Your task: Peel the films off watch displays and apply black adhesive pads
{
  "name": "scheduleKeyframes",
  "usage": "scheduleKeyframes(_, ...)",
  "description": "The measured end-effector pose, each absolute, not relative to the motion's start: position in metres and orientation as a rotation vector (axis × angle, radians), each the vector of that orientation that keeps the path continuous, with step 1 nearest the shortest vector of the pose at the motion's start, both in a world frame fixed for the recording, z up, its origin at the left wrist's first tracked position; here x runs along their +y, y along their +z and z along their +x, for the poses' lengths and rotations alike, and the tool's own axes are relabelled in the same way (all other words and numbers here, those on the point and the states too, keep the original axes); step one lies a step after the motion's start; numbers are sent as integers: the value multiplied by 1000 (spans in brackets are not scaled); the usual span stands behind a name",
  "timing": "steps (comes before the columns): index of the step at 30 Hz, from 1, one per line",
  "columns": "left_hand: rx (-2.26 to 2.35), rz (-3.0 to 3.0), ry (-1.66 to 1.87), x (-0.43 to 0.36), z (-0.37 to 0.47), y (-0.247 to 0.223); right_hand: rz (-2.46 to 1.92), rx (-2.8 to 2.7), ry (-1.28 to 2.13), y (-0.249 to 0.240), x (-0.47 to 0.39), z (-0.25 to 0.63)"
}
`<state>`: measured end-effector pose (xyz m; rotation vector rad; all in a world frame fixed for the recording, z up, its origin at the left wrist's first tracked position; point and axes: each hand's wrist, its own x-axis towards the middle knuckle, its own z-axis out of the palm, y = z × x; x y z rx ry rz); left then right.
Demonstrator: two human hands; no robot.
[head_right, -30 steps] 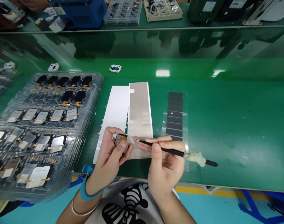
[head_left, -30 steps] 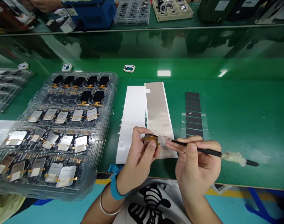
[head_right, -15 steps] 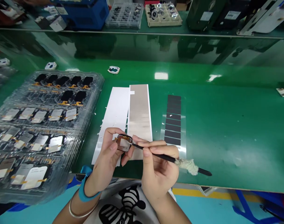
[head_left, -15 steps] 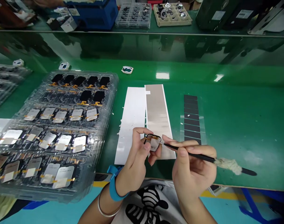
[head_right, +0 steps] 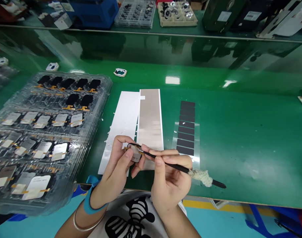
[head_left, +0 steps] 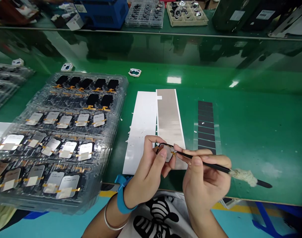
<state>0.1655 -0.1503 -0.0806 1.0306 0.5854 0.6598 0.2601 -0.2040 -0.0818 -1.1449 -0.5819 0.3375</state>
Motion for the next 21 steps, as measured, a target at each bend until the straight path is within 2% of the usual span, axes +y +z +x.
scheduleKeyframes(21, 616, 1069, 730, -151, 168, -81, -1104, -619, 345, -82, -203, 262)
